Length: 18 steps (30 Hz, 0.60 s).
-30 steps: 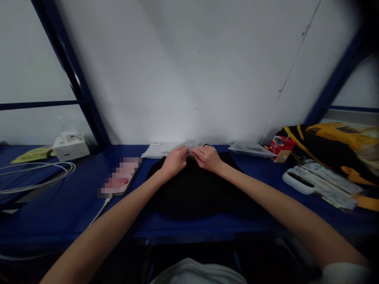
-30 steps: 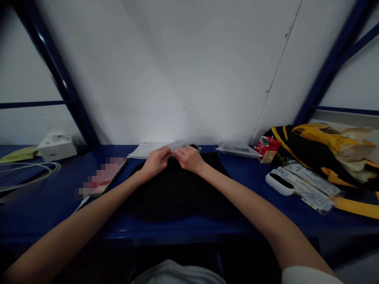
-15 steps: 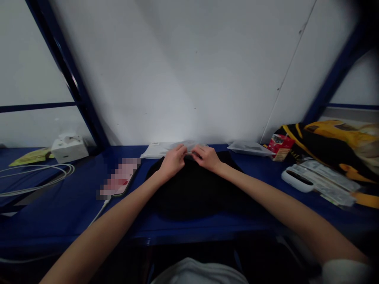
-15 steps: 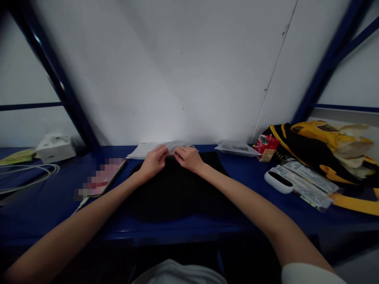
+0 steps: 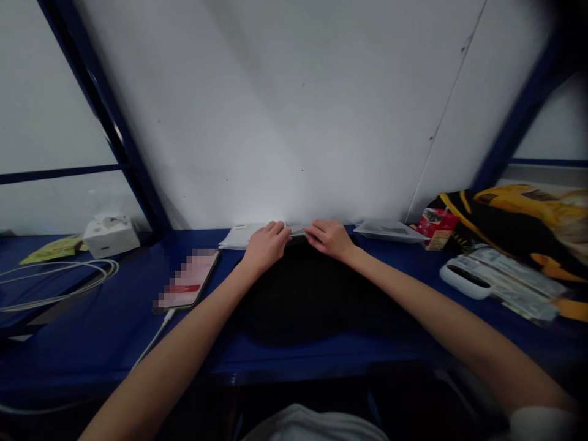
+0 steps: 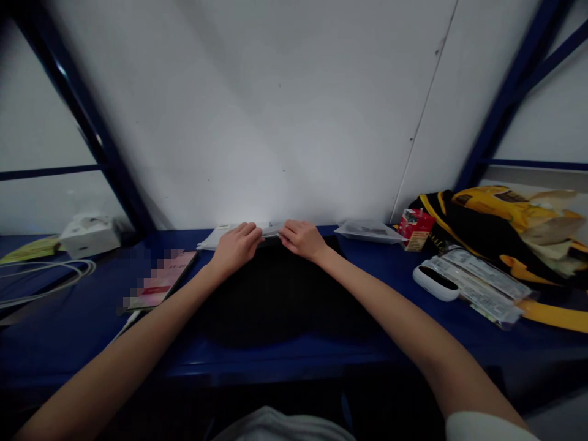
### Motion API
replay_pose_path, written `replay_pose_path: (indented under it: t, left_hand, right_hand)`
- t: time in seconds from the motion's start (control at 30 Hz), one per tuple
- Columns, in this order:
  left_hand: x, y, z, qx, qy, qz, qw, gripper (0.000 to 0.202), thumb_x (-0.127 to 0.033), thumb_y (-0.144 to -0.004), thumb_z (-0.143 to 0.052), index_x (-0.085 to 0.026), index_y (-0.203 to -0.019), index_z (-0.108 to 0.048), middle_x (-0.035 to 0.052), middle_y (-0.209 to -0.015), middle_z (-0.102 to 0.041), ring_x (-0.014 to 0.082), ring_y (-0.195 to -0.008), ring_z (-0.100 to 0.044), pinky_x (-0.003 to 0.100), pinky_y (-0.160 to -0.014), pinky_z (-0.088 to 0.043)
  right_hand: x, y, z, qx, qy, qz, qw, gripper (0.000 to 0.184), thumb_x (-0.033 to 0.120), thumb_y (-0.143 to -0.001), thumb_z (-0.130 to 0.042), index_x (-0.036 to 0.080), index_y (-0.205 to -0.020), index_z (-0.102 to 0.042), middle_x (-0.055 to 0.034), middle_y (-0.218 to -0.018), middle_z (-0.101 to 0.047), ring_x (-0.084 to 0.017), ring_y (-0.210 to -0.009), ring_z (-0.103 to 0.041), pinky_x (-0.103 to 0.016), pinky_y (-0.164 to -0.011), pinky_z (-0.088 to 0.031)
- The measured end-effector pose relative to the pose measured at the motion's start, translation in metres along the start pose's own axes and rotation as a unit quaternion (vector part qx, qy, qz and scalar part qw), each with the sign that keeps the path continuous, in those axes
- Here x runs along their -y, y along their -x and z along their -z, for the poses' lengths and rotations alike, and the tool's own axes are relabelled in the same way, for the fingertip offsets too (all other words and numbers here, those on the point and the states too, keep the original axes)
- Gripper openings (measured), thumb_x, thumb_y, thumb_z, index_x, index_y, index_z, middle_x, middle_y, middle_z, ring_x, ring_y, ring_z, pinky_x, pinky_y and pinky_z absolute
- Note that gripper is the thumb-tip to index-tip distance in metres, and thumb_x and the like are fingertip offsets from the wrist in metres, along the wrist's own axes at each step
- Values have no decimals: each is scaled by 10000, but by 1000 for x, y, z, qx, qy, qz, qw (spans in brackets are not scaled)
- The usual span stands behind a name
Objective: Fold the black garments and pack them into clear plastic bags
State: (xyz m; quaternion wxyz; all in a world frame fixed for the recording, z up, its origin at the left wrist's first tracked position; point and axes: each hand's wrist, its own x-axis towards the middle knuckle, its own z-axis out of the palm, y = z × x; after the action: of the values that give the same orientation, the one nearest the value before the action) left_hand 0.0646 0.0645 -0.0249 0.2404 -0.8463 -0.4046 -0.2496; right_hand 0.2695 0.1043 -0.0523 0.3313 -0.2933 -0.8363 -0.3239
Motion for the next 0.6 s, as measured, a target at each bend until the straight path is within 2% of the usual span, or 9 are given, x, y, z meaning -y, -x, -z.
replay_pose_path:
  t: [0.1, 0.2, 0.5, 0.6]
  left_hand:
    - [-1, -1, -3, 23, -7, -40, 999, 141, -169, -855, -376, -183, -781, -496, 61, -814, -525, 198, -805, -459, 300, -626, -363]
    - [1, -3, -5, 28, -18, -59, 998, 149, -150, -850, -373, -179, -767, -493, 56, -808, -528, 190, -794, -455, 296, -628, -362]
    - [9, -5, -3, 7, -11, -30, 999, 146, -149, -842, -384, -185, -725, -464, 48, -794, -536, 182, -784, -457, 286, -618, -348]
    - [12, -3, -4, 14, -1, -30, 999, 145, -159, -844, -384, -188, -722, -458, 45, -792, -533, 176, -783, -459, 280, -621, -353]
  right_hand:
    - [10, -5, 1, 3, 9, 13, 1000, 260, 286, -894, -340, 177, -834, -568, -45, -761, -570, -140, -685, -491, -267, -620, -332]
    - [8, -6, -1, 24, 32, 14, 999, 254, 275, -894, -341, 164, -793, -546, -54, -757, -561, -143, -660, -477, -270, -609, -320]
    - [-46, 17, -3, 81, 81, -27, 993, 200, 240, -875, -367, 148, -799, -529, -76, -778, -560, -157, -649, -473, -283, -623, -309]
    - [-56, 25, 0, 100, 95, -50, 989, 185, 227, -864, -379, 145, -810, -535, -76, -782, -567, -158, -642, -486, -285, -621, -323]
